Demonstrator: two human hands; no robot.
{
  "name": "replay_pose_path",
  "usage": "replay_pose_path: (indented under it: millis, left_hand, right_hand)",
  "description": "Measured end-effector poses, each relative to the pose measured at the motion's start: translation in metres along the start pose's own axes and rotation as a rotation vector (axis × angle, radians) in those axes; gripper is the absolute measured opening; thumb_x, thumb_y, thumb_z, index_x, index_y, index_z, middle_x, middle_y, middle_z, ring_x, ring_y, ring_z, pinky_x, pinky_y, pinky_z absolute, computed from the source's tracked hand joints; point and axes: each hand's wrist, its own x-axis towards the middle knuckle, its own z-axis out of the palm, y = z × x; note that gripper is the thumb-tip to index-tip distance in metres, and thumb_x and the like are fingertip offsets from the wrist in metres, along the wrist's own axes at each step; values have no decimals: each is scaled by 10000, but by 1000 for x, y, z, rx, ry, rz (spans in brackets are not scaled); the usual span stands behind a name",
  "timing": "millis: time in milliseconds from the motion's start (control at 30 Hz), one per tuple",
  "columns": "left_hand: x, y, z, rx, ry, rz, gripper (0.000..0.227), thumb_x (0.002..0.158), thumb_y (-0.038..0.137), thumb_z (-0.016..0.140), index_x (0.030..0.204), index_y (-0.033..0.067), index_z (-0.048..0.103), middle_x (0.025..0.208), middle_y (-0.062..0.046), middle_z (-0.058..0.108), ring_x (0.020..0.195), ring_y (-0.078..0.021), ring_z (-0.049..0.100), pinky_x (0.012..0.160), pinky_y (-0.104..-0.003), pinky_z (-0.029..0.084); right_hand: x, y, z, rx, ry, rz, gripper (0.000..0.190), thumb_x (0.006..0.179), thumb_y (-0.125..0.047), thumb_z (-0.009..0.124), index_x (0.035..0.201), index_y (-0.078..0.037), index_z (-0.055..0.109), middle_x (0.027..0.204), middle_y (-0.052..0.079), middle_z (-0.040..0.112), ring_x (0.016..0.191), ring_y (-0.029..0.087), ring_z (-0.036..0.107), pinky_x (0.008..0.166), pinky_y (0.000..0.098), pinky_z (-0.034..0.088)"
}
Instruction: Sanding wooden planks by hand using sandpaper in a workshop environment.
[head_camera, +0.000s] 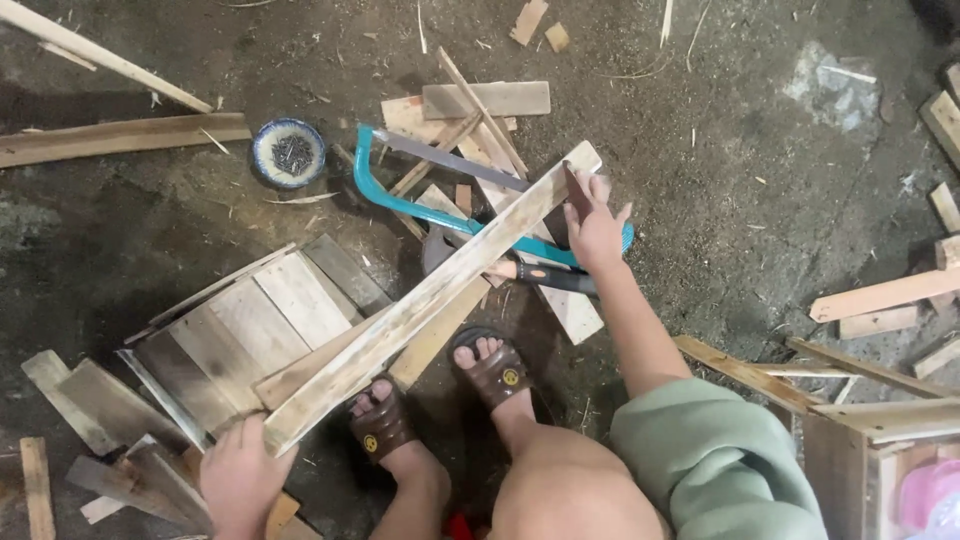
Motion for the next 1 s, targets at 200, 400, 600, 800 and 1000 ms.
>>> replay_pose_path:
  millis: [200,400,600,800,1000]
  left_hand:
    - [-5,-4,-21,-111,-215,-4,643,662,655,325,1060,183,506,871,45,623,803,-77,611,702,-219,504]
    - [-18,-1,-5,117,296,-31,538,628,652,512,926,219,630,735,101,590,741,-43,540,692,-198,349]
    - [-25,7,6,182,462,6,497,663,630,554,818,158,586,763,46,586,732,-88,517,742,-242,316]
    - [-26,7,8,232,452,-9,479,688,638,540,778,168,560,721,49,540,713,-111,484,756,-254,289]
    - [-29,13,10,233,564,3,486,729,608,567,919,161,554,732,34,505,709,-129,431,726,-267,259]
  right_hand:
    - [9,21,25,115,77,57,529,849,-355,211,1293,-70,193,1305,72,315,1117,247,393,986,488,-25]
    - [-8,-25,-14,262,191,63,443,875,-299,213,1300,-344,97,1342,159,248,1222,342,230,937,548,97]
    - [-84,-120,-35,603,-190,348,584,718,76,413,1177,-285,416,1390,93,-9,1243,331,-131,982,543,76]
    - [-72,-99,-62,230,-365,66,501,741,12,423,1126,-308,407,1212,-92,434,1273,185,75,990,482,-170]
    - [-61,-65,-34,233,285,-55,417,735,-31,408,1124,-182,400,1184,0,345,1159,224,333,919,651,-15]
